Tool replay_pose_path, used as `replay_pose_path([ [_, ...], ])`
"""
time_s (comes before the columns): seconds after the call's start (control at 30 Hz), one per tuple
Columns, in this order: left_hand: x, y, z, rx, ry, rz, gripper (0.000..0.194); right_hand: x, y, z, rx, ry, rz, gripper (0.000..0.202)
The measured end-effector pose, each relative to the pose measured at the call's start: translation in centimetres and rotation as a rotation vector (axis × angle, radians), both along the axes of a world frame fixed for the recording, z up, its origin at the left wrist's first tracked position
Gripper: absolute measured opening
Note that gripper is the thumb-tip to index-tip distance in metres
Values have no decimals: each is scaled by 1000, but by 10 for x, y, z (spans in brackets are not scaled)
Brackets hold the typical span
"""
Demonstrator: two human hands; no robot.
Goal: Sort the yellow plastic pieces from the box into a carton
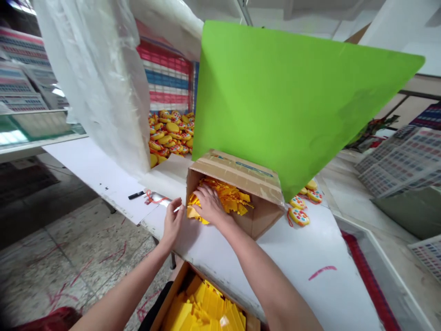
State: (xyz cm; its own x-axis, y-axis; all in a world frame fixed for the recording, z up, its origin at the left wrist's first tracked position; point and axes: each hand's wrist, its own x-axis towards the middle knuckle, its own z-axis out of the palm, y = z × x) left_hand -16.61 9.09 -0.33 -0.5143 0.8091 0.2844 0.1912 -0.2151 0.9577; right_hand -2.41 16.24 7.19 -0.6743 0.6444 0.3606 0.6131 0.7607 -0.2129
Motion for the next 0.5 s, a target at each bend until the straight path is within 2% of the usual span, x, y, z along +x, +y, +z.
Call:
replay_pose_path([
  [0.07, 7, 7, -11, -5, -35, 4, 36, -10, 7, -3, 31, -70, 19, 47],
  [0.13, 15, 9, -17, -7, -50, -3, 37, -8, 10, -7, 52, -121, -2, 42],
  [0.3, 29, 5, -20, 74, 101, -11, 41, 33, -1, -12, 58, -163, -55, 32],
  [0.4, 33, 0, -19, 85, 194, -23, 44, 59, -11, -13, 28, -126, -99, 33],
  [0.5, 34, -2, -19, 64, 221, -30, 46, 71, -15, -15, -20, -47, -146, 32],
])
